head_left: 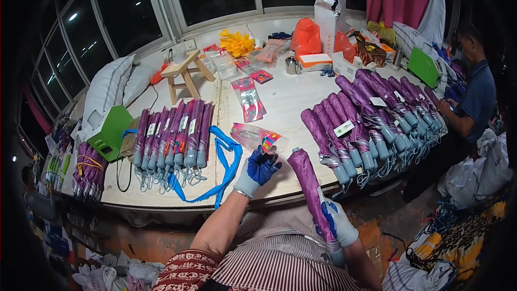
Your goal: Packaging folded umbrellas into individual clear plastic sleeves at a workbench.
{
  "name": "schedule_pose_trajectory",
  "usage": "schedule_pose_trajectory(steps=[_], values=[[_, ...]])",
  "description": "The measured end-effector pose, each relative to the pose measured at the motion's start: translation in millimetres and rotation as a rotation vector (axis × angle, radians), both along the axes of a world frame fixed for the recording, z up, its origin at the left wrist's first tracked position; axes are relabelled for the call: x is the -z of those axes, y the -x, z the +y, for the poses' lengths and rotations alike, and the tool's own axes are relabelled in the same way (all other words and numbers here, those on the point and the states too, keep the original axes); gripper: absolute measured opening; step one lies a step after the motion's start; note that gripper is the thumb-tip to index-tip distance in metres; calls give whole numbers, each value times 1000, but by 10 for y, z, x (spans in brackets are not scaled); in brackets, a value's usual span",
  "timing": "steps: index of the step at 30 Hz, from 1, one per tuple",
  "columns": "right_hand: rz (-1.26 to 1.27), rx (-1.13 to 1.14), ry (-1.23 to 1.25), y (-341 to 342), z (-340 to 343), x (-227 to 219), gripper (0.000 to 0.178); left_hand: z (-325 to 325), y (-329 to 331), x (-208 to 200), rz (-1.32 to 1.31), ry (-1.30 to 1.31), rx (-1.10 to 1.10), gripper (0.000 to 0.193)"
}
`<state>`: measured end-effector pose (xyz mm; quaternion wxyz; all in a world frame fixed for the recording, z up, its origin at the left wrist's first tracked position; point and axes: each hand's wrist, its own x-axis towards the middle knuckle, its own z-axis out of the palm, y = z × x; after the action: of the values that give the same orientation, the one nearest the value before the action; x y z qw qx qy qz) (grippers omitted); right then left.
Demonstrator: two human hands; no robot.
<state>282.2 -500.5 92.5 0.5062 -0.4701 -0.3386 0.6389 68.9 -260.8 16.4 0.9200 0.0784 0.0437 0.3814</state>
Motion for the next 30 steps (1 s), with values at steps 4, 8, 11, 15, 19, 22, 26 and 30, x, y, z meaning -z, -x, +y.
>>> schedule_pose_trajectory(steps=[4, 8, 11, 15, 19, 22, 26, 30], values=[[279, -31, 72, 27, -32, -104, 21, -55, -75, -18, 106, -149, -64, 27], [220, 38, 20, 59, -103, -192, 20, -108, -141, -87, 279, -262, -233, 29], [201, 19, 20, 51, -111, -156, 20, -130, -211, -61, 476, -489, -366, 28], [85, 16, -3, 46, -100, -95, 21, -124, -250, -59, 766, -842, -544, 28], [-212, 58, -65, 76, -76, -51, 25, -148, -254, -152, 1046, -1212, -678, 29], [-415, 85, -110, 123, -60, -18, 26, -203, -251, -450, 794, -869, -426, 27], [-546, 95, -150, 122, -37, 64, 27, -352, -315, -806, 451, -408, -103, 26], [-478, 58, -113, 132, -19, 118, 26, -481, -340, -895, 315, -253, 33, 27]])
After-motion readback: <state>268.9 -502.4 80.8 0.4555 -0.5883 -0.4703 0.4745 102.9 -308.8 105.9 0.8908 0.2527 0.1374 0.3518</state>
